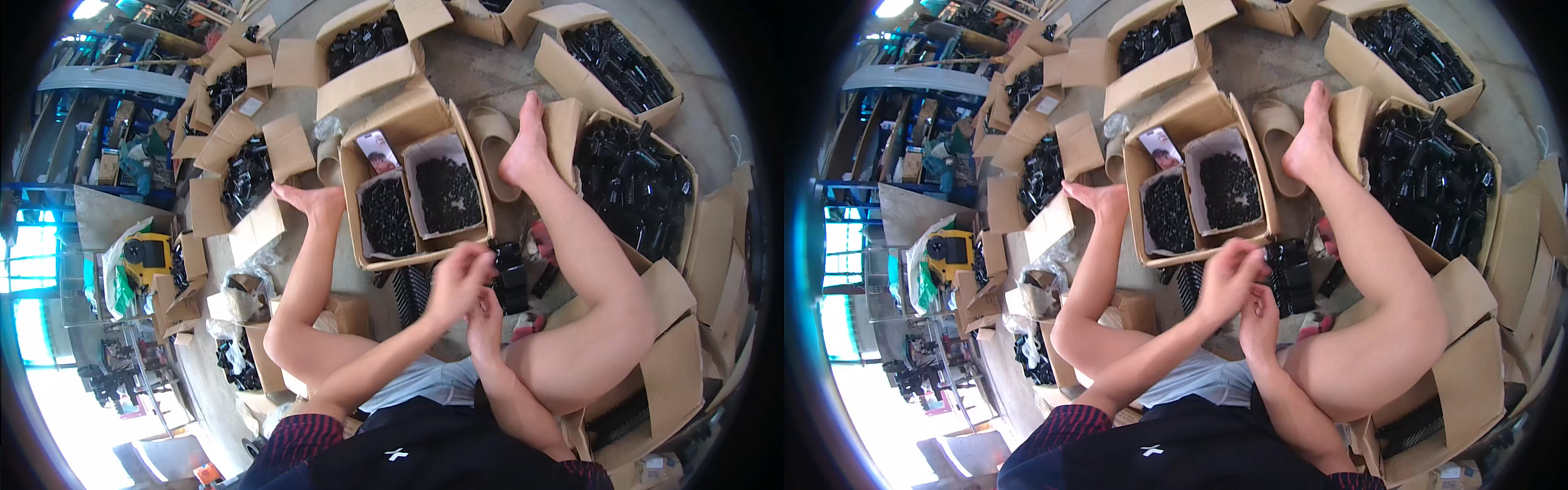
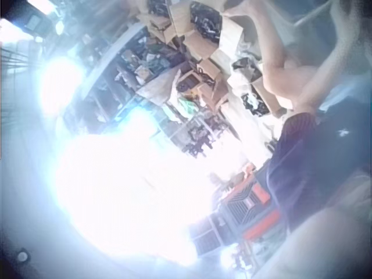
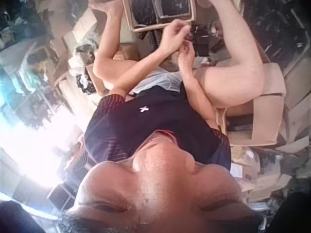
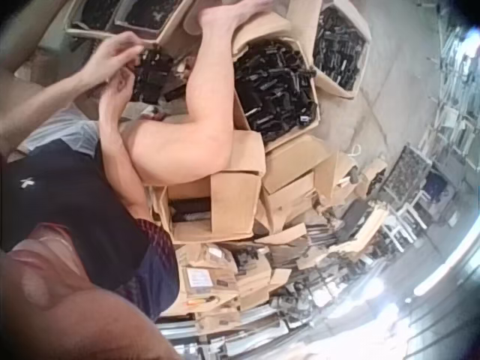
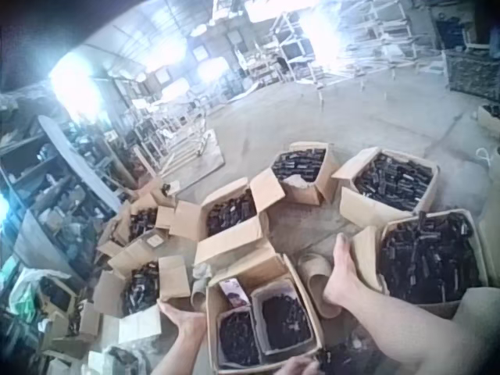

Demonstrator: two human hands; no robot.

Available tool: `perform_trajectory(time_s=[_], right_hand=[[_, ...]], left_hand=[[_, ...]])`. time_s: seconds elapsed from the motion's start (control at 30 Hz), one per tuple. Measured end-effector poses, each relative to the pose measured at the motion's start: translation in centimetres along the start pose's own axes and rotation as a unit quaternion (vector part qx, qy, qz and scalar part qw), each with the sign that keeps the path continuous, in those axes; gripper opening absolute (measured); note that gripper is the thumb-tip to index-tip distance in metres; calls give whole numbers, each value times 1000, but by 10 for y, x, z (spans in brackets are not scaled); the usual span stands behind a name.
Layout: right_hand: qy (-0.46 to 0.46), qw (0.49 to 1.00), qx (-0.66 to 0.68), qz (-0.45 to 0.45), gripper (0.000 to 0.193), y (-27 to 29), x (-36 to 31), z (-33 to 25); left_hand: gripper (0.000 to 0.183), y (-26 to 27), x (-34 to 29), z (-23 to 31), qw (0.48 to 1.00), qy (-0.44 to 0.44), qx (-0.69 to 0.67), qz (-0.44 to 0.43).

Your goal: The person assembles small black plastic or metal components by picking up individual pieces from a box and fitting them together by hand while sitting on the floor.

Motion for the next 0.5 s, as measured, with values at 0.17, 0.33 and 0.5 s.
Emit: perform_trajectory(time_s=[0.17, 0.33, 0.5], right_hand=[[-29, 997, -53, 51, 18, 3, 1, -10], [-18, 986, -63, 150, 21, 32, 11, -26], [3, 974, -70, 217, 21, 47, 14, -40]], left_hand=[[16, 172, -38, -48, 920, -20, 373, 121], [23, 170, -48, -35, 879, -39, 473, 53], [29, 114, -36, -35, 865, -133, 483, 5]])
Point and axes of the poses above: each hand's wrist, its own x-axis towards the middle knuckle, its own y-axis out of the back of the hand, z = x × y, the point moved 9 cm from there along x, towards the middle knuckle, and after that the axes turned 3 degrees about z, right-handed, at the moved point
